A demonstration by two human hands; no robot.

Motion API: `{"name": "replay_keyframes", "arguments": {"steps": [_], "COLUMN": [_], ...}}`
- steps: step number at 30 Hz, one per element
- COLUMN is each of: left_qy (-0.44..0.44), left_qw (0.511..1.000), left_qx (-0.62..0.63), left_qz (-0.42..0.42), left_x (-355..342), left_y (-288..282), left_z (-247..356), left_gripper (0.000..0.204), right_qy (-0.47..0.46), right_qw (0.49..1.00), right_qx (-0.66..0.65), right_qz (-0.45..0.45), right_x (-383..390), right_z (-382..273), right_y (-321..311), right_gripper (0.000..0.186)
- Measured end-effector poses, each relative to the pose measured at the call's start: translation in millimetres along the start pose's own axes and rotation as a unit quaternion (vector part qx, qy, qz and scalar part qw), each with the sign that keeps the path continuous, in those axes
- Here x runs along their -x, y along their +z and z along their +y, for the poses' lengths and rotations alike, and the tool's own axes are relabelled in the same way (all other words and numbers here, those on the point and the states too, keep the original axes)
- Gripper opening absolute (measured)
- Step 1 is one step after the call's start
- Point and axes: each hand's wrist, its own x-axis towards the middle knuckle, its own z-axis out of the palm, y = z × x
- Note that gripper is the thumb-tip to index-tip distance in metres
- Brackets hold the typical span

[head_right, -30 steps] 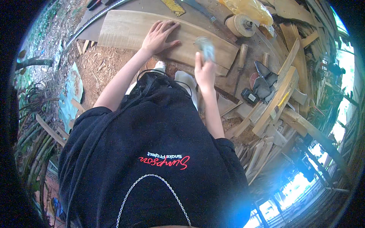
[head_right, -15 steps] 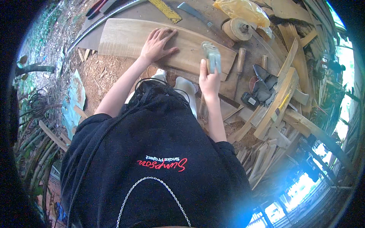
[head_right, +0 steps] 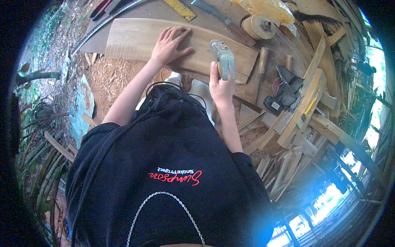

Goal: Chiseling a wood plank, measuring it with a tape measure, and hammering a small piece.

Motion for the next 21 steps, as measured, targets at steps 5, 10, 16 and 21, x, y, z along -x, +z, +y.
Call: {"name": "replay_keyframes", "arguments": {"steps": [5, 10, 16, 21], "left_qy": [-0.005, 0.004, -0.001, 0.014], "left_qw": [1.000, 1.000, 1.000, 1.000], "left_qx": [0.006, -0.013, -0.013, -0.024], "left_qz": [-0.002, 0.006, 0.003, 0.007], "left_x": [0.4, -1.0, 0.7, -2.9], "left_y": [2.2, -0.2, 3.4, 0.0], "left_z": [-0.9, 1.3, -2.3, 0.0], "left_gripper": [0.066, 0.066, 0.066, 0.067], "right_qy": [0.199, 0.021, 0.035, 0.046], "right_qw": [0.976, 0.998, 0.999, 0.998], "right_qx": [0.003, -0.005, -0.021, 0.053], "right_qz": [-0.086, 0.062, 0.018, 0.007], "right_x": [-9.0, -8.6, -11.3, -15.0], "right_z": [-9.5, 18.5, -12.0, 21.0], "right_y": [-7.7, -2.8, -5.9, 1.8], "right_gripper": [0.033, 0.033, 0.031, 0.030]}}
